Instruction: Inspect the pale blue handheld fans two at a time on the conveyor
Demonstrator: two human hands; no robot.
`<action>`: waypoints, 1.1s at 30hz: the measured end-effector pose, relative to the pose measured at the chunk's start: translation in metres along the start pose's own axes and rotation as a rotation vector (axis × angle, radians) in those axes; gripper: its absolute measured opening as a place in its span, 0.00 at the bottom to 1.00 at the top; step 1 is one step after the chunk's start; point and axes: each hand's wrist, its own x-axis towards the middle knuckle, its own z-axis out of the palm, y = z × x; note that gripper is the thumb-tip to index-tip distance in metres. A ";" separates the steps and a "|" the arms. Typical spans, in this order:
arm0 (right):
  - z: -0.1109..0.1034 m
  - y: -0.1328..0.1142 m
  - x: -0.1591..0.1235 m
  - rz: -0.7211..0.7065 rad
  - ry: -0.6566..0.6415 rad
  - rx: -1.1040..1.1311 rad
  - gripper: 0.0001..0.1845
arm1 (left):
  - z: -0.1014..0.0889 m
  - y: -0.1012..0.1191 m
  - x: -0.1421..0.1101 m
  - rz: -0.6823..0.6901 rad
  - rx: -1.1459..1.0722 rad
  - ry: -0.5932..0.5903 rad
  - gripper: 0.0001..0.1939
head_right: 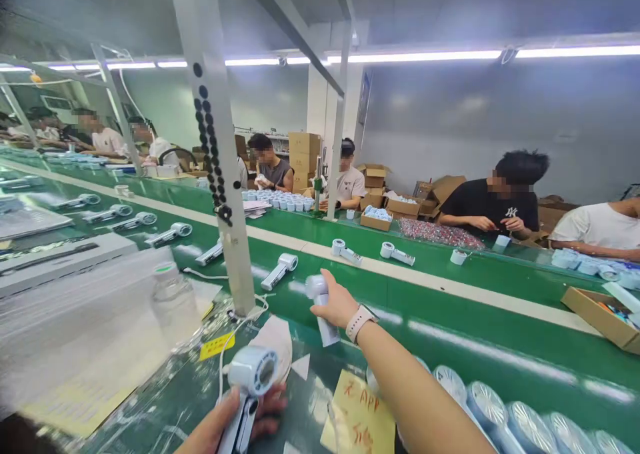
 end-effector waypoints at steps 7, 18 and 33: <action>0.063 -0.049 -0.137 -0.141 -0.021 0.111 0.47 | -0.006 -0.025 -0.029 0.059 -0.079 -0.114 0.21; 0.098 0.012 -0.170 0.125 0.227 0.104 0.10 | 0.012 0.006 -0.056 0.234 0.007 -0.144 0.30; 0.110 -0.051 -0.236 -0.017 -0.077 0.980 0.25 | 0.051 0.022 -0.066 0.316 -0.084 -0.227 0.33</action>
